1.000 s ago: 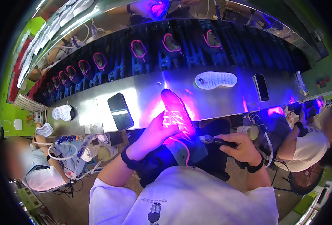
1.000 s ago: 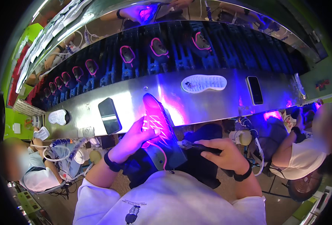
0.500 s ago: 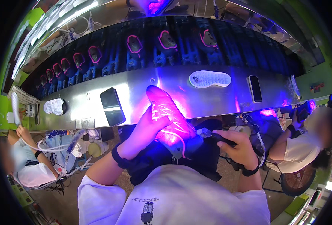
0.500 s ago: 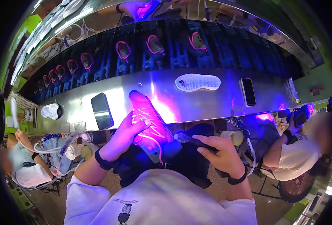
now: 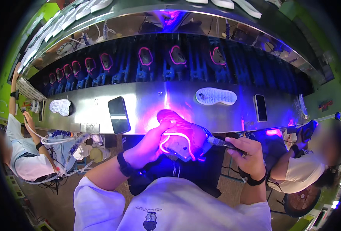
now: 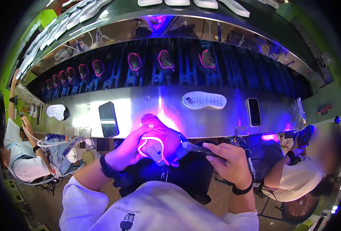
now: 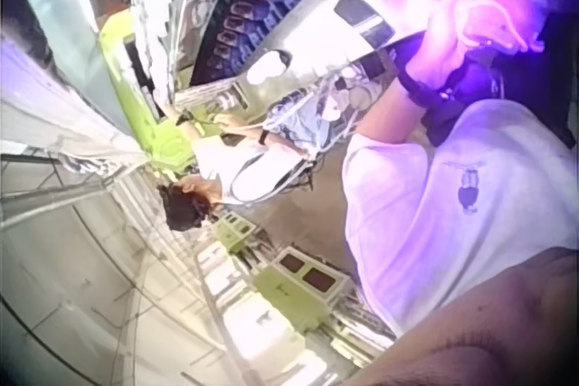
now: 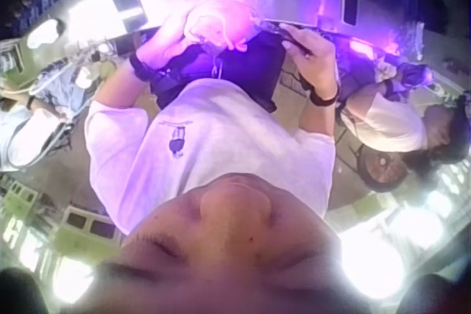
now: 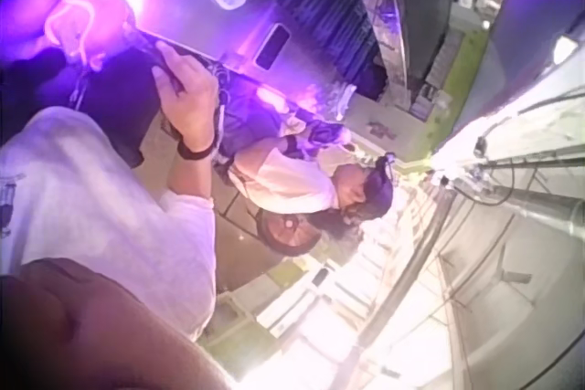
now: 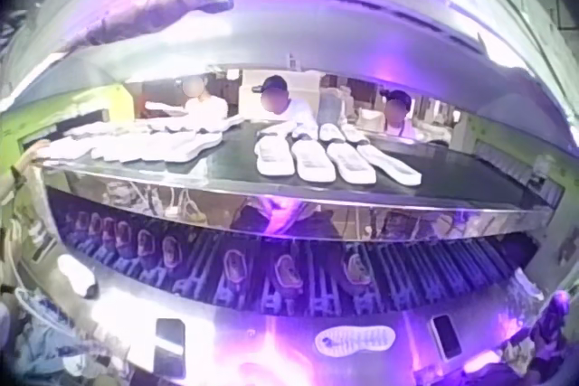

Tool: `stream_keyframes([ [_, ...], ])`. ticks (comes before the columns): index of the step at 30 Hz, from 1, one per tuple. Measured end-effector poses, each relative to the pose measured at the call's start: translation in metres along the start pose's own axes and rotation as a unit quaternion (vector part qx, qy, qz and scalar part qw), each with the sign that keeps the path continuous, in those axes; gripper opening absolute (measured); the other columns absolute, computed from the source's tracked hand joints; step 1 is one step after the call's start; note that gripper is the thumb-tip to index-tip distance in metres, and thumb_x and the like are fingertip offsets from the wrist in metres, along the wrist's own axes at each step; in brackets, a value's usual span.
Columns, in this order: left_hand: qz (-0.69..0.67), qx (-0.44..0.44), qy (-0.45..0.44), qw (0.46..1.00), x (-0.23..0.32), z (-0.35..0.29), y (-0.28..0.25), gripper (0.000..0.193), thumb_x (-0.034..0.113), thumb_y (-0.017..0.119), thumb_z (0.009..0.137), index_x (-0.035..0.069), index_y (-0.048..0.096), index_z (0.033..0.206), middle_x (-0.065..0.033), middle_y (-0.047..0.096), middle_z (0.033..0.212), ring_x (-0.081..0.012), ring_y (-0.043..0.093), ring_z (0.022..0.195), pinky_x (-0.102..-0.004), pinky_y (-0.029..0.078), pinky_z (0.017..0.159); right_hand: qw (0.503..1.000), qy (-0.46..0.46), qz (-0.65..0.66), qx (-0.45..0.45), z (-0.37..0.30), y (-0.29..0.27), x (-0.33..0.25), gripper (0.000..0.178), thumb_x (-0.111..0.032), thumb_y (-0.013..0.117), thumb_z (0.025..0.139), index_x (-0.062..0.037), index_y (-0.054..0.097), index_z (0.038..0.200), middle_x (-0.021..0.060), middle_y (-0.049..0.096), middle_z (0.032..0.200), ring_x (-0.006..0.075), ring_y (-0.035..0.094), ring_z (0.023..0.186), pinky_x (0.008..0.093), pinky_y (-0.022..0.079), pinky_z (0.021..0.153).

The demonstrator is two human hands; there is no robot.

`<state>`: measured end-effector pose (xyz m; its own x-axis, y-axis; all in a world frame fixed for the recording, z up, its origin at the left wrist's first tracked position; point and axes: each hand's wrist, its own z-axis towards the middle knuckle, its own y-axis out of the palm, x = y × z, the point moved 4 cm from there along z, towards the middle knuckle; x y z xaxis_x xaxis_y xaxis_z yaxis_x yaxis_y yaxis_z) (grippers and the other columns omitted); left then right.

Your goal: The worker is using a specialized tool to apply adhesive or a similar substance to the edges and soles of shoe uppers before placing them on a conveyor belt.

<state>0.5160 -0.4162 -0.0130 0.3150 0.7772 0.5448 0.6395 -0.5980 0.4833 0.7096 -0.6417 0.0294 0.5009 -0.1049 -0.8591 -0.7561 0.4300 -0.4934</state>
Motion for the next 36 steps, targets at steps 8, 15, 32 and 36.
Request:
stream_keyframes([
  [8,-0.107,-0.110,-0.043,0.987,-0.010,-0.013,0.006,0.047,0.042,0.040,0.109,0.012,0.046,0.145,-0.0173,0.067,0.124,-0.0262,0.074,0.096,-0.0422,0.066,0.076,1.000,-0.006,-0.026,-0.004,0.017,-0.008,-0.024,0.047,0.004,0.079,0.075,-0.0065,0.074,0.121,0.0088,0.065,0.076,0.0197,0.060,0.061,0.0308,0.047,0.059],
  [15,-0.350,-0.157,-0.205,0.900,-0.043,-0.018,-0.014,0.062,0.053,0.043,0.106,0.003,0.048,0.143,-0.0225,0.065,0.122,-0.0355,0.072,0.099,-0.0424,0.067,0.083,0.999,-0.033,-0.031,-0.027,0.031,0.004,-0.030,0.048,0.007,0.078,0.075,-0.0055,0.074,0.122,0.0095,0.068,0.079,0.0183,0.063,0.064,0.0291,0.048,0.060],
  [32,-0.452,-0.275,-0.227,0.817,-0.058,-0.020,-0.002,0.059,0.043,0.055,0.102,0.002,0.048,0.145,-0.0236,0.064,0.125,-0.0390,0.070,0.105,-0.0410,0.066,0.077,0.996,-0.040,0.060,0.045,-0.002,0.071,0.023,0.049,0.003,0.079,0.077,-0.0055,0.072,0.125,0.0109,0.069,0.087,0.0238,0.066,0.073,0.0333,0.053,0.067],
  [36,-0.314,-0.256,-0.100,0.909,-0.036,-0.011,-0.005,0.056,0.045,0.047,0.106,0.005,0.048,0.144,-0.0202,0.062,0.132,-0.0344,0.068,0.112,-0.0414,0.066,0.077,0.998,0.053,0.023,0.021,0.011,0.075,0.060,0.043,0.000,0.075,0.086,-0.0038,0.070,0.128,0.0192,0.074,0.110,0.0304,0.074,0.100,0.0373,0.056,0.089],
])
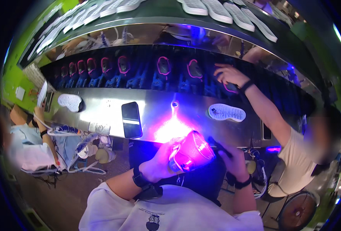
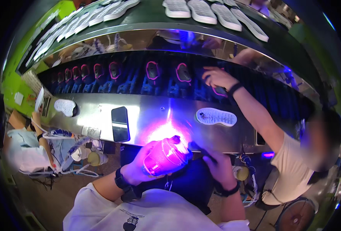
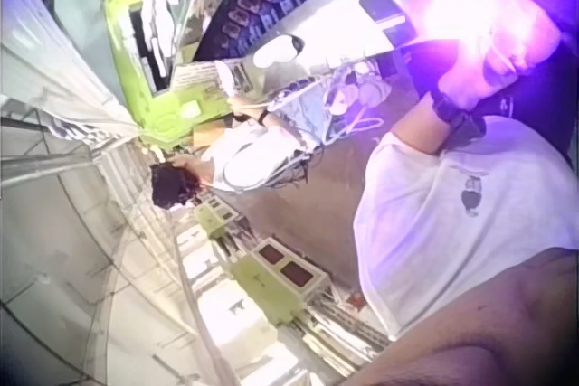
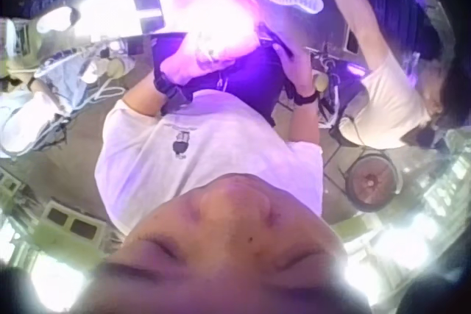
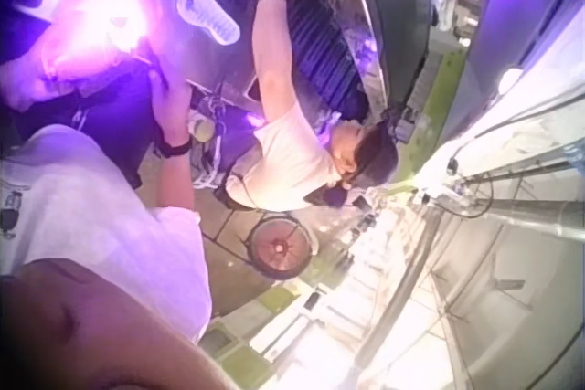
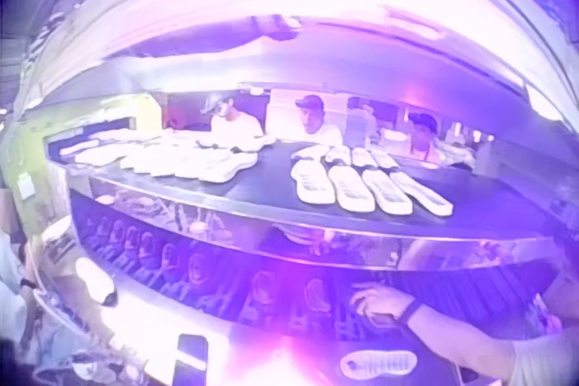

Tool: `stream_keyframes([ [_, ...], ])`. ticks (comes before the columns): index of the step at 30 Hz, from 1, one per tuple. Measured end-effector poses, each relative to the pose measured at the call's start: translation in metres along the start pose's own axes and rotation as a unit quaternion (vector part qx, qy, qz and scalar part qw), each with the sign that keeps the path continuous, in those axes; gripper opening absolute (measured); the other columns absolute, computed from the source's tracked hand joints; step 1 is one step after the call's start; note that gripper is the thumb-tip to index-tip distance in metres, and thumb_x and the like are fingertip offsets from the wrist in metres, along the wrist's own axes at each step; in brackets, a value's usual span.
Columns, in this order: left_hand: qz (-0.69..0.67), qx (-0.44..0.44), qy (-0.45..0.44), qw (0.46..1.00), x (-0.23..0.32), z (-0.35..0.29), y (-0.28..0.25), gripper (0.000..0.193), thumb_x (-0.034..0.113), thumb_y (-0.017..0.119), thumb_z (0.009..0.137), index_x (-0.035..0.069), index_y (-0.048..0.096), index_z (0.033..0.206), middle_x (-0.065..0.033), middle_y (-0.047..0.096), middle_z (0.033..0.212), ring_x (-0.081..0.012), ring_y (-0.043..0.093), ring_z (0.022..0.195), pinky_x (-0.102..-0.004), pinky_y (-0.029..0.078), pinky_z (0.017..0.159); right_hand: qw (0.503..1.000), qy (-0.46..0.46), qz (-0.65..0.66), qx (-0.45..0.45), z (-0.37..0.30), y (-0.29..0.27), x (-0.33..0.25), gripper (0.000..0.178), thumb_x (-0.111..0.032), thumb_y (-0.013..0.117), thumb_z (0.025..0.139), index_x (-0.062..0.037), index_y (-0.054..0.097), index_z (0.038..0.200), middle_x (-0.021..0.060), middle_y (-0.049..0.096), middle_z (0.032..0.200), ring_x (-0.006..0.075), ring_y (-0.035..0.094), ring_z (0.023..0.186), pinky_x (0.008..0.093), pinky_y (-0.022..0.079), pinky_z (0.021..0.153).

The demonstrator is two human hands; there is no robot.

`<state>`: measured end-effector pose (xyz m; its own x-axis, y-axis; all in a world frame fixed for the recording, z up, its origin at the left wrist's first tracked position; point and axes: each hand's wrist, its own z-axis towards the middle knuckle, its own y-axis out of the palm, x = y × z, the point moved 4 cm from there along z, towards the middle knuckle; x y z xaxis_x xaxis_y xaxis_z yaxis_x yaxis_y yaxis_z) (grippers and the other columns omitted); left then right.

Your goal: The worker is using a specialized tool to apply adhesive or a similar substance to the edges and soles of shoe uppers before placing them on a conveyor belt.

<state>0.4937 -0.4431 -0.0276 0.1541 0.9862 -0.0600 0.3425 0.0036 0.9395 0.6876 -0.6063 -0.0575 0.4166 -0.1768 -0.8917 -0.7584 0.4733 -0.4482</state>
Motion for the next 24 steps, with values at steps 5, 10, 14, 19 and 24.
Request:
stream_keyframes([
  [5,0.046,0.165,0.180,0.969,0.008,-0.006,0.050,0.057,0.047,0.047,0.104,0.009,0.047,0.147,-0.0195,0.066,0.128,-0.0358,0.073,0.095,-0.0418,0.063,0.071,0.992,0.071,-0.020,0.099,0.037,0.001,0.066,0.050,-0.005,0.068,0.090,-0.0013,0.060,0.139,0.0250,0.070,0.122,0.0390,0.070,0.112,0.0418,0.054,0.097],
  [10,0.206,0.170,0.240,0.933,0.003,-0.005,0.057,0.062,0.049,0.049,0.103,0.007,0.044,0.149,-0.0166,0.062,0.136,-0.0315,0.065,0.122,-0.0462,0.059,0.096,0.982,0.112,-0.095,0.122,0.043,-0.010,0.056,0.049,-0.006,0.069,0.088,0.0005,0.061,0.136,0.0256,0.070,0.122,0.0418,0.066,0.117,0.0456,0.053,0.097],
  [14,0.244,0.221,0.250,0.910,0.000,-0.007,0.048,0.066,0.049,0.047,0.104,0.004,0.041,0.152,-0.0178,0.056,0.145,-0.0311,0.058,0.133,-0.0488,0.051,0.109,0.972,-0.086,-0.096,0.198,0.018,-0.024,-0.054,0.026,-0.005,0.074,0.084,-0.0061,0.064,0.108,0.0159,0.074,0.118,0.0380,0.063,0.118,0.0471,0.051,0.099],
  [19,0.232,0.155,0.208,0.938,-0.010,0.009,0.050,0.062,0.045,0.049,0.106,0.004,0.039,0.152,-0.0154,0.056,0.146,-0.0290,0.055,0.136,-0.0489,0.044,0.115,0.905,-0.311,-0.158,0.245,-0.034,-0.035,-0.116,0.027,-0.008,0.080,0.082,-0.0135,0.056,0.094,0.0050,0.075,0.123,0.0299,0.058,0.124,0.0495,0.046,0.104],
  [24,0.273,0.185,0.211,0.920,-0.019,0.005,0.050,0.067,0.049,0.046,0.104,0.003,0.040,0.152,-0.0177,0.057,0.145,-0.0311,0.058,0.133,-0.0479,0.045,0.114,0.874,-0.362,-0.239,0.218,-0.047,-0.037,-0.124,0.025,-0.014,0.076,0.087,-0.0164,0.051,0.088,-0.0030,0.073,0.128,0.0265,0.050,0.133,0.0466,0.041,0.111],
])
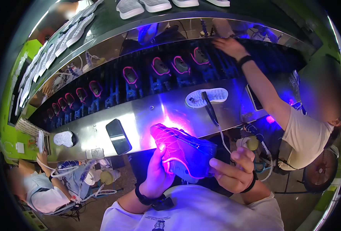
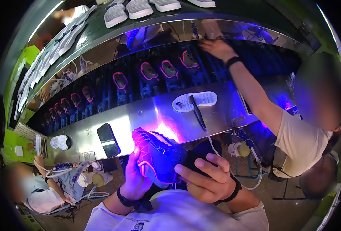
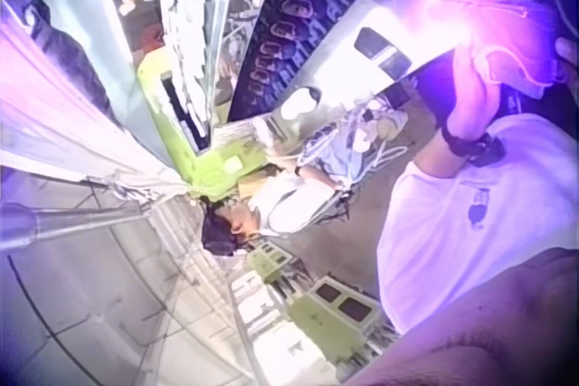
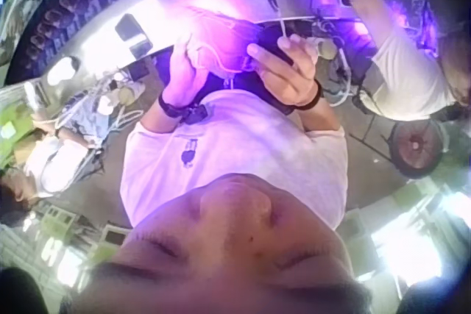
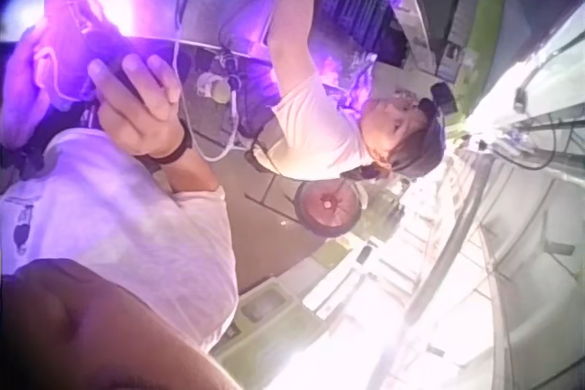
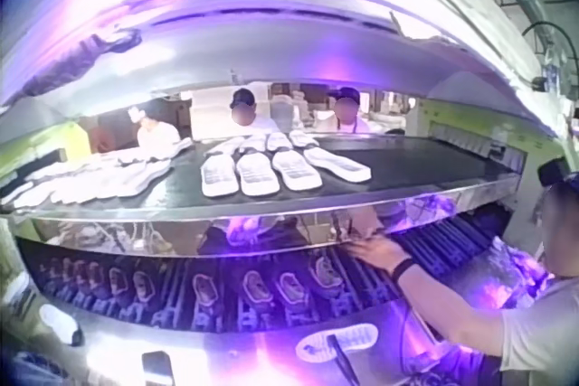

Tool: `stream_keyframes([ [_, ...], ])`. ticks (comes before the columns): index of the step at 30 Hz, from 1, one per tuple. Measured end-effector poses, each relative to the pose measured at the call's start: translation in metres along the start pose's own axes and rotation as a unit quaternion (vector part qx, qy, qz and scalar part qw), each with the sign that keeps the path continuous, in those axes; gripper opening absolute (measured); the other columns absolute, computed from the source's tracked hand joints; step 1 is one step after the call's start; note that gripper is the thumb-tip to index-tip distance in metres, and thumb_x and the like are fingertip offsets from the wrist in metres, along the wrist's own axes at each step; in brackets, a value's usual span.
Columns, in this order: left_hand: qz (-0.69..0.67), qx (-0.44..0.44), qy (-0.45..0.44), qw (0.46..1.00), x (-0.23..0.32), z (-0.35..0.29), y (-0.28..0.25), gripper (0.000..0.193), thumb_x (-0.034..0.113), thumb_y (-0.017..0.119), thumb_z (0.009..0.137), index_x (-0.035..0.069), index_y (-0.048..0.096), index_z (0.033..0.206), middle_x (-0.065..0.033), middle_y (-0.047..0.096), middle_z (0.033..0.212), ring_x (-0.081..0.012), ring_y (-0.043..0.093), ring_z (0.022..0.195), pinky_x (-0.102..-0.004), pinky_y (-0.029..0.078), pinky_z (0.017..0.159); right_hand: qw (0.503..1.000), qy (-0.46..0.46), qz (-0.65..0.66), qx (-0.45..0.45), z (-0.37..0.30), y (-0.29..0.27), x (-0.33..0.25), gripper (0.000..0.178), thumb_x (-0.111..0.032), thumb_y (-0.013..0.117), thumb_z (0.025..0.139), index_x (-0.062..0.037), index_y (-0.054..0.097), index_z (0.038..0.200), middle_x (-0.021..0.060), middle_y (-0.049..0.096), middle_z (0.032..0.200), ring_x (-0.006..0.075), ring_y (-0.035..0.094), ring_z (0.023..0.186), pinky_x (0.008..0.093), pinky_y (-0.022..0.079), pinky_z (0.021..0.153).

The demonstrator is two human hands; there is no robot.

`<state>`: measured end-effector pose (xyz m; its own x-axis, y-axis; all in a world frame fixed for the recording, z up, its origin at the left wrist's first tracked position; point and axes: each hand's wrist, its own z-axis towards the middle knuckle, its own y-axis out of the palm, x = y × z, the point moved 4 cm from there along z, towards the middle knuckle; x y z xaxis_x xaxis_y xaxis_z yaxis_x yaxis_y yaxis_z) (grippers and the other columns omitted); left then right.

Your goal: The worker is using a specialized tool to apply adhesive or a similar substance to the edges and soles of shoe uppers before placing them on a conveyor belt.

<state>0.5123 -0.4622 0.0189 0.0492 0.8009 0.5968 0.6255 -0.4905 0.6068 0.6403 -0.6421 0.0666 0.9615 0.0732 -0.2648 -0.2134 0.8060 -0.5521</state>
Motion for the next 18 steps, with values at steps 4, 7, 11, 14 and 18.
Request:
stream_keyframes([
  [4,0.016,-0.006,0.031,0.999,0.005,-0.009,0.001,0.067,0.050,0.049,0.103,0.003,0.041,0.151,-0.0171,0.058,0.144,-0.0309,0.058,0.133,-0.0478,0.044,0.115,1.000,-0.003,-0.006,-0.028,-0.002,-0.001,-0.006,0.022,-0.016,0.074,0.088,-0.0167,0.052,0.089,-0.0022,0.073,0.129,0.0268,0.050,0.133,0.0469,0.040,0.111],
  [7,0.022,0.018,0.068,0.997,0.004,-0.016,-0.014,0.066,0.049,0.052,0.102,0.003,0.042,0.149,-0.0167,0.059,0.142,-0.0303,0.059,0.132,-0.0473,0.045,0.114,0.998,-0.002,0.025,-0.059,0.000,0.002,-0.010,0.034,-0.009,0.083,0.077,-0.0141,0.053,0.092,0.0026,0.075,0.122,0.0339,0.045,0.138,0.0545,0.039,0.110],
  [11,0.059,0.055,0.151,0.985,0.015,-0.027,-0.018,0.064,0.043,0.060,0.100,0.003,0.042,0.147,-0.0143,0.062,0.136,-0.0261,0.063,0.125,-0.0427,0.050,0.108,0.997,0.002,0.006,-0.075,0.004,0.011,-0.012,0.014,-0.013,0.069,0.087,-0.0168,0.056,0.090,-0.0008,0.073,0.129,0.0285,0.049,0.135,0.0479,0.040,0.112],
  [14,0.162,0.098,0.202,0.961,0.027,-0.027,-0.025,0.065,0.037,0.066,0.098,0.004,0.041,0.148,-0.0119,0.063,0.132,-0.0221,0.067,0.117,-0.0378,0.055,0.101,0.996,0.028,0.041,-0.073,-0.003,0.016,-0.011,0.018,-0.007,0.070,0.083,-0.0162,0.057,0.092,0.0003,0.074,0.128,0.0300,0.049,0.135,0.0490,0.040,0.112],
  [18,0.238,0.024,0.228,0.944,0.040,-0.022,-0.030,0.074,0.015,0.081,0.087,0.003,0.039,0.148,-0.0120,0.060,0.132,-0.0222,0.064,0.120,-0.0377,0.055,0.100,0.933,0.213,0.281,-0.068,-0.015,0.004,0.012,0.038,-0.005,0.073,0.079,-0.0120,0.052,0.110,0.0217,0.064,0.136,0.0433,0.035,0.150,0.0584,0.030,0.118],
])
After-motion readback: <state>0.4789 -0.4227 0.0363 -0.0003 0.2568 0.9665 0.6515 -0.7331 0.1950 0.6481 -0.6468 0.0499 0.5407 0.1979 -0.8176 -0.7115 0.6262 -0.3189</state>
